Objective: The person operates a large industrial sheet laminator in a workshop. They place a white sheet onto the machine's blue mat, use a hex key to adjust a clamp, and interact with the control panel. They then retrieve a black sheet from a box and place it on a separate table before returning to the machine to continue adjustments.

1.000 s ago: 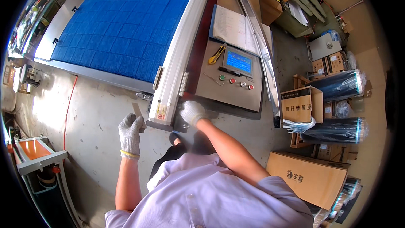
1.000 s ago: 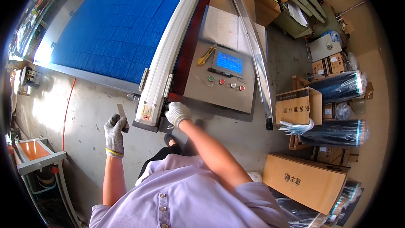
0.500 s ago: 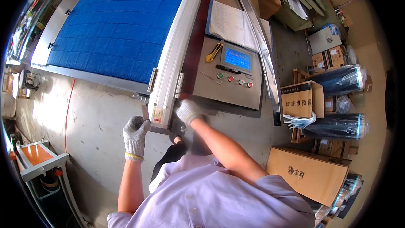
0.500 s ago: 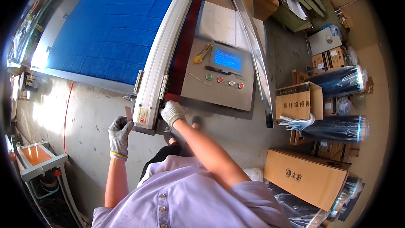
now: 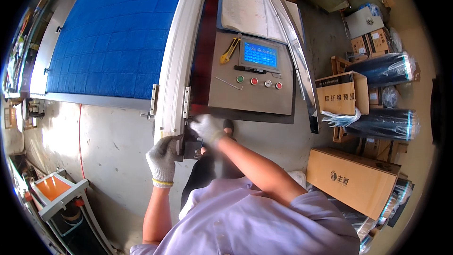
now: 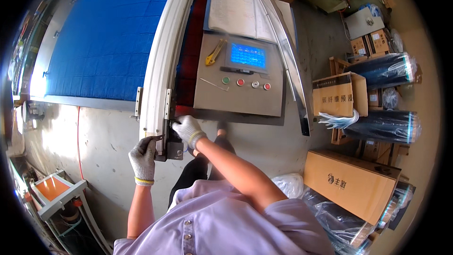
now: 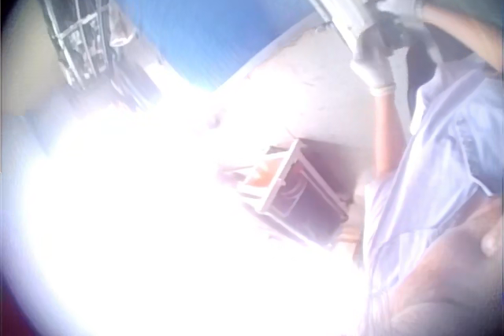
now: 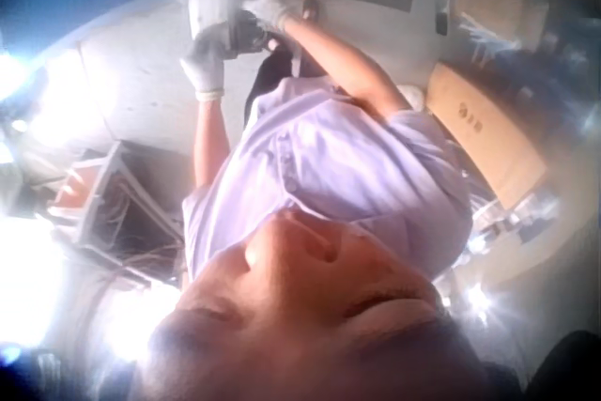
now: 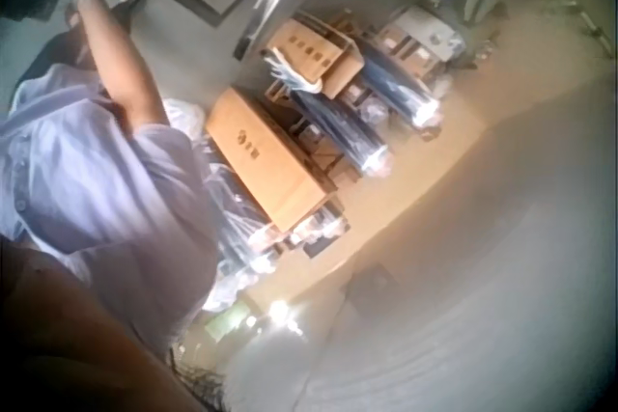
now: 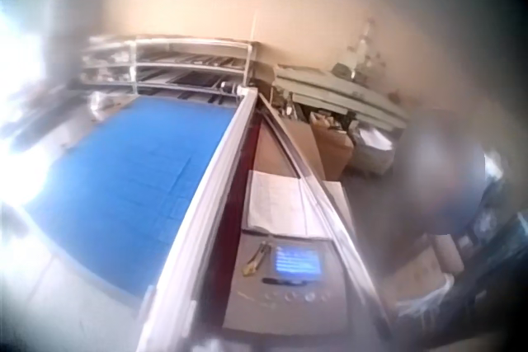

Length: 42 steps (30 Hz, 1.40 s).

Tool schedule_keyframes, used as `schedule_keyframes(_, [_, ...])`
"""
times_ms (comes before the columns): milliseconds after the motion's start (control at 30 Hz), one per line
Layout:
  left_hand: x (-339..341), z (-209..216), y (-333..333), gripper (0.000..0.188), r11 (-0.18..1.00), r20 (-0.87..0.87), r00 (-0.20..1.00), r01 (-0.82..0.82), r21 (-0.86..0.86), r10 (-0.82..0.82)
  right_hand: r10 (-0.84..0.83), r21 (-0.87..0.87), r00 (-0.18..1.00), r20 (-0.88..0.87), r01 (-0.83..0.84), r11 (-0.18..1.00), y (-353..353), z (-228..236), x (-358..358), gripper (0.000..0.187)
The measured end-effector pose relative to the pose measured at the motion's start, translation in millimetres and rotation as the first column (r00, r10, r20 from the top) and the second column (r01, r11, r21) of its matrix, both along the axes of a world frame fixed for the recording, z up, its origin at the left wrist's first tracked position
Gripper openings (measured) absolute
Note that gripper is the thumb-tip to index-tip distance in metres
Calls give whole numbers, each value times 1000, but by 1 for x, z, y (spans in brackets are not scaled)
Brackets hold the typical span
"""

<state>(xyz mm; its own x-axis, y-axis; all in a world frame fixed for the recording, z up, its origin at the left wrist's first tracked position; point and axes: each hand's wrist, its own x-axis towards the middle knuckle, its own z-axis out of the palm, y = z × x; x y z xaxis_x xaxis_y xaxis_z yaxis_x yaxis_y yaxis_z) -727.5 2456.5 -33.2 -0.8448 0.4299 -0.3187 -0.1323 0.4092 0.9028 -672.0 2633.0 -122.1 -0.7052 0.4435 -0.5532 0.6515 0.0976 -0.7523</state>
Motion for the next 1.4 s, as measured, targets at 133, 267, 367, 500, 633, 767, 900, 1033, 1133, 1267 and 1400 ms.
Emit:
schedule_keyframes(133, [9, -1, 25, 23, 974, -468, 854, 210, -88, -226, -564, -820, 824, 55, 359, 445, 4, 28, 40, 16])
schedule_keyframes(267, [16, -4, 51, 31, 867, -532, 686, 362, -343, -497, -577, -968, 813, 75, 197, 152, 18, 38, 56, 25])
schedule_keyframes(367, [12, -5, 65, 38, 807, -512, 628, 403, -431, -587, -583, -973, 809, 68, 184, 142, 34, 29, 52, 21])
schedule_keyframes(500, [11, -6, 72, 50, 851, -461, 757, 232, -472, -462, -666, -797, 740, -94, 345, 496, 75, 21, 15, 17])
schedule_keyframes(633, [16, -11, 68, 35, 842, -510, 708, 230, -487, -489, -561, -99, 693, -452, 587, 804, 109, -47, -53, 26])
schedule_keyframes(767, [20, -4, 79, 30, 828, -441, 758, 228, -512, -481, -380, 124, 795, -474, 487, 865, 112, -46, -86, 21])
schedule_keyframes(900, [18, -5, 84, 30, 846, -414, 808, 182, -502, -419, -303, 46, 803, -513, 378, 925, 109, -33, -90, 19])
schedule_keyframes(1033, [17, -5, 83, 29, 851, -408, 821, 168, -497, -400, -245, 56, 807, -537, 325, 944, 112, -27, -92, 19])
schedule_keyframes(1133, [19, -3, 82, 29, 842, -375, 838, 168, -513, -395, -151, 236, 807, -571, 338, 911, 109, -26, -95, 20])
schedule_keyframes(1267, [20, 1, 81, 29, 809, -348, 838, 174, -562, -421, -86, 271, 787, -611, 310, 912, 112, -38, -97, 24])
schedule_keyframes(1400, [20, 2, 82, 29, 801, -354, 827, 178, -572, -437, -40, 312, 774, -632, 301, 901, 115, -41, -96, 22])
